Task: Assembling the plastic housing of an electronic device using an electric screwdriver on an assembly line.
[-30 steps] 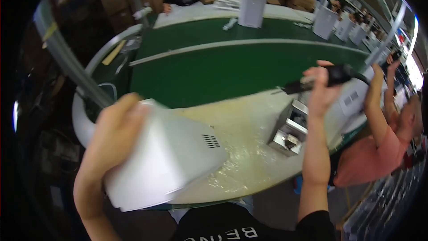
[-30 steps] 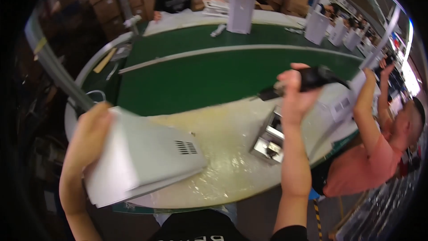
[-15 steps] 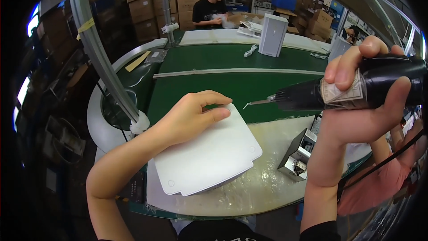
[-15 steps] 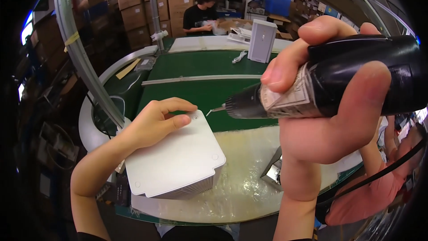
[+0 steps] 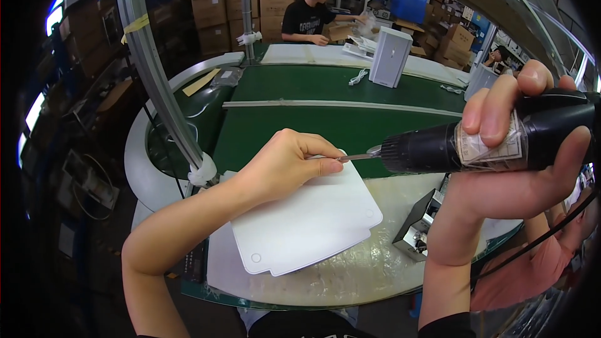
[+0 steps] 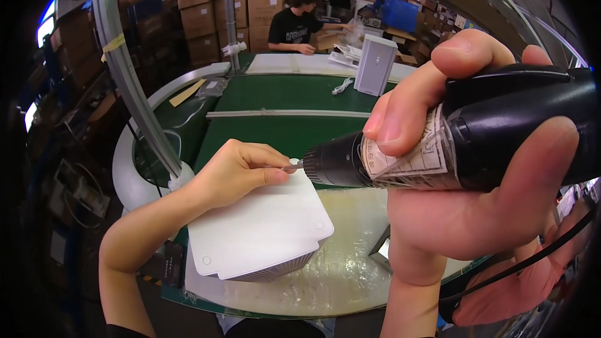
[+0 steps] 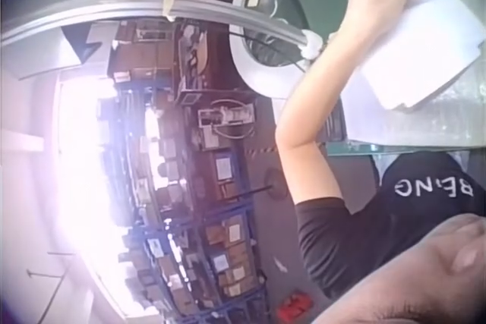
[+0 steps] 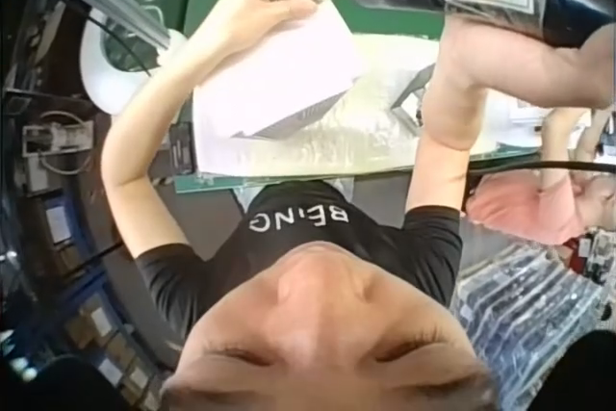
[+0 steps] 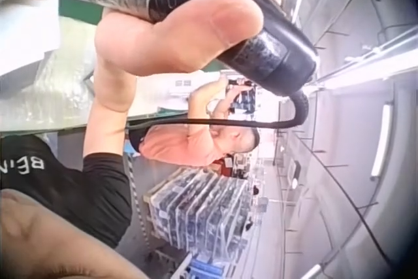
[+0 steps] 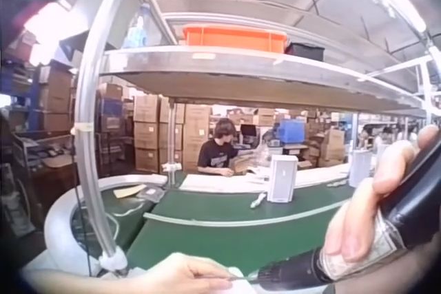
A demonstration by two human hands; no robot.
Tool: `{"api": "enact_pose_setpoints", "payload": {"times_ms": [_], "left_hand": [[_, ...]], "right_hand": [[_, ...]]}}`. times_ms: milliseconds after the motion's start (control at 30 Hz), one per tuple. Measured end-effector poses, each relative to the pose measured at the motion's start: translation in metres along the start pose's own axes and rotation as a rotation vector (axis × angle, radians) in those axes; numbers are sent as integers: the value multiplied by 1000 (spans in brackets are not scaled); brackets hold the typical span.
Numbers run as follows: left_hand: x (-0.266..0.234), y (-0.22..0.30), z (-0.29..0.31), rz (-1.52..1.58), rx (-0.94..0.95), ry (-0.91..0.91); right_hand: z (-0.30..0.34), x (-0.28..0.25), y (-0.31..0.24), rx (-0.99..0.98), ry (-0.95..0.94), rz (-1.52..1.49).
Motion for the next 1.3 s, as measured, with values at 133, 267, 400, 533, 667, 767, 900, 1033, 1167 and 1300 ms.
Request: {"api": "enact_pose_setpoints", "payload": {"times_ms": [133, 267, 400, 533, 667, 767, 900, 1033, 1167, 1300], "left_hand": [[-4, -4, 0, 92, -40, -18], [-4, -3, -1, 189, -42, -47], [2, -4, -3, 234, 160, -100], [2, 2, 1, -375, 65, 56], [6, 7, 0, -353, -218, -88], [3, 1, 0, -378, -86, -55], [3, -3, 0, -359, -51, -22], [4, -2, 0, -340, -63, -38], [5, 2, -1, -326, -91, -61], [6, 1, -2, -331, -61, -35]], "right_hand": [[2, 4, -3, 25, 14, -27], [0, 0, -1, 37, 130, -39], [-11, -4, 8, 63, 101, -38], [-24, 11, 36, 10, 17, 268], [-28, 38, 50, 148, 26, 510], [-34, 29, 70, 214, -82, 344], [-32, 51, 70, 226, 73, 333], [-36, 53, 77, 267, 34, 309], [-36, 56, 92, 292, -5, 274], [-37, 58, 98, 366, -7, 280]]}}
Point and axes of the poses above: each hand's wrist, its own z-axis away from the middle knuckle, its own x-axis out of the palm, y = z × x, the point moved 5 cm from there along -z, towards the middle knuckle, and after that the axes turned 11 degrees about z, right-handed, at the moved point
